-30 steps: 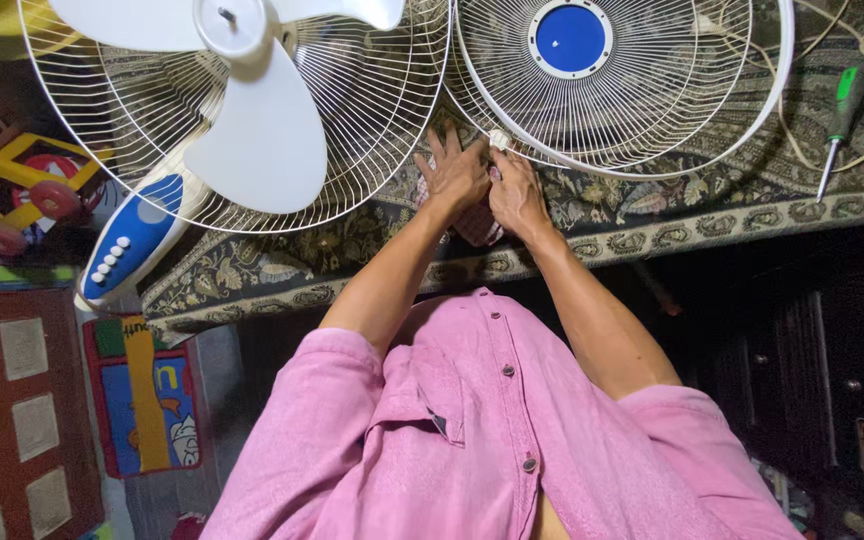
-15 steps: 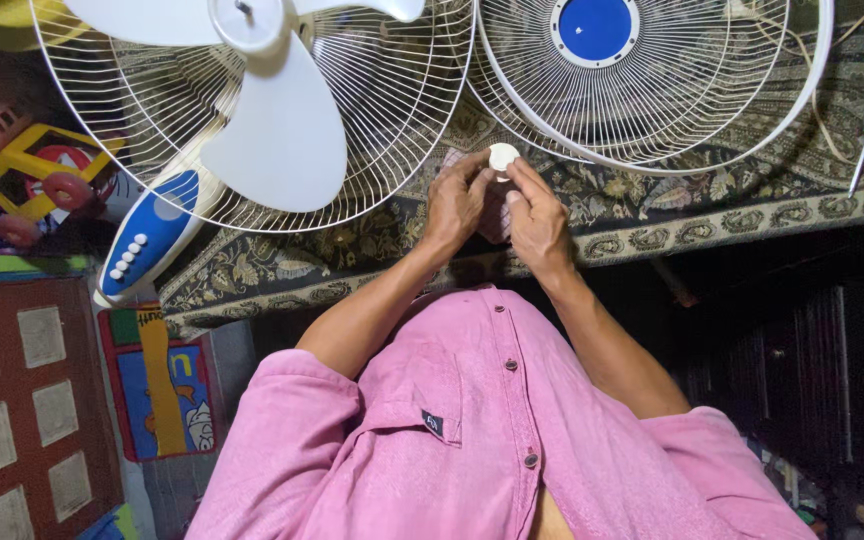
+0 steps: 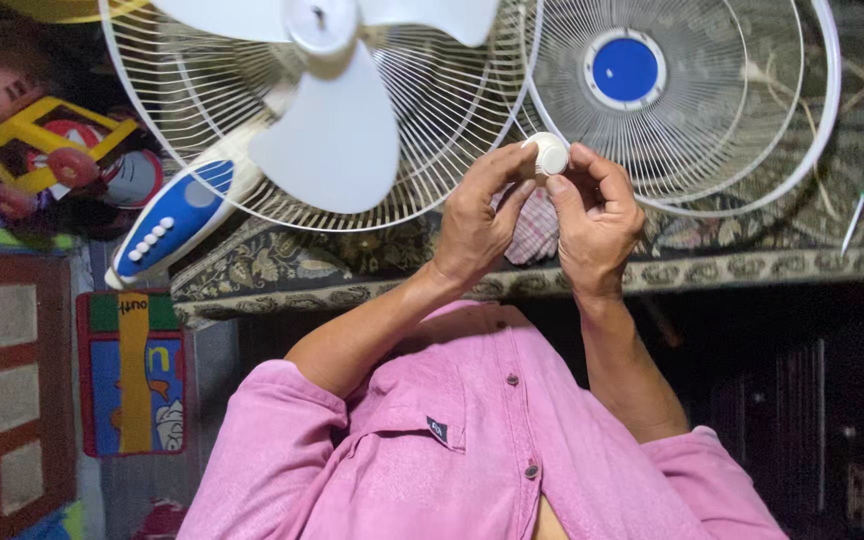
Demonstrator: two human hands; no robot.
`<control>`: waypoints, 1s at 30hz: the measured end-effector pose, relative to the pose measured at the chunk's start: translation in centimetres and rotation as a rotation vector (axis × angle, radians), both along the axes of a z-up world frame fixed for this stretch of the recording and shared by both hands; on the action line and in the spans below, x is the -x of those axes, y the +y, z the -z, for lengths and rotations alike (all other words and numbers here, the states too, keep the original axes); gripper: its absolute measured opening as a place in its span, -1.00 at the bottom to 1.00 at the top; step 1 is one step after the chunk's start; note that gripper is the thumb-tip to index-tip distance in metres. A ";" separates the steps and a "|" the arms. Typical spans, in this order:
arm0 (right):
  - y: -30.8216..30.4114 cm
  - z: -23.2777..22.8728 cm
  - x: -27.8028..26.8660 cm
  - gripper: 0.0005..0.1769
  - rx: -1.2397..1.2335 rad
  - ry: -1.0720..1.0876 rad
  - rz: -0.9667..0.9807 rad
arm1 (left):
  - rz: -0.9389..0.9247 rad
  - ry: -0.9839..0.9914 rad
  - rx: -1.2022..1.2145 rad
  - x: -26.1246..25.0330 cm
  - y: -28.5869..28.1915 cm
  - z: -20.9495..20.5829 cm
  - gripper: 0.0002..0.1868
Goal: The person assembles a white electric fan by hand. They attach the fan blades to the motor hub, secure them with a nut, and then attach the front and rear wire cages to complete the assembly.
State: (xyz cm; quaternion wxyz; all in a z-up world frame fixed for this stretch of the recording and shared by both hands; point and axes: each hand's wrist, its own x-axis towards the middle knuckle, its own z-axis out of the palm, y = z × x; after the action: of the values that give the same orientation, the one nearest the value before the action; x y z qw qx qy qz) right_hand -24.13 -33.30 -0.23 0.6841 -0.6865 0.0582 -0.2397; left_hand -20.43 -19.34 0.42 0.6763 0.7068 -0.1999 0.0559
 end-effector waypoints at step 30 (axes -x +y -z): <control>16.7 -6.0 -17.2 -0.64 0.636 -0.088 -0.204 | -0.232 -0.014 -0.201 -15.3 18.7 -0.9 -0.49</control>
State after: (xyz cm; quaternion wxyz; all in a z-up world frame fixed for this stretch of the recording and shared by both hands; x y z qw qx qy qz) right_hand -6.97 -16.56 5.72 0.4580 -0.8567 -0.1182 -0.2056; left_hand -5.11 -0.65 1.34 0.5897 0.7889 -0.1260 0.1184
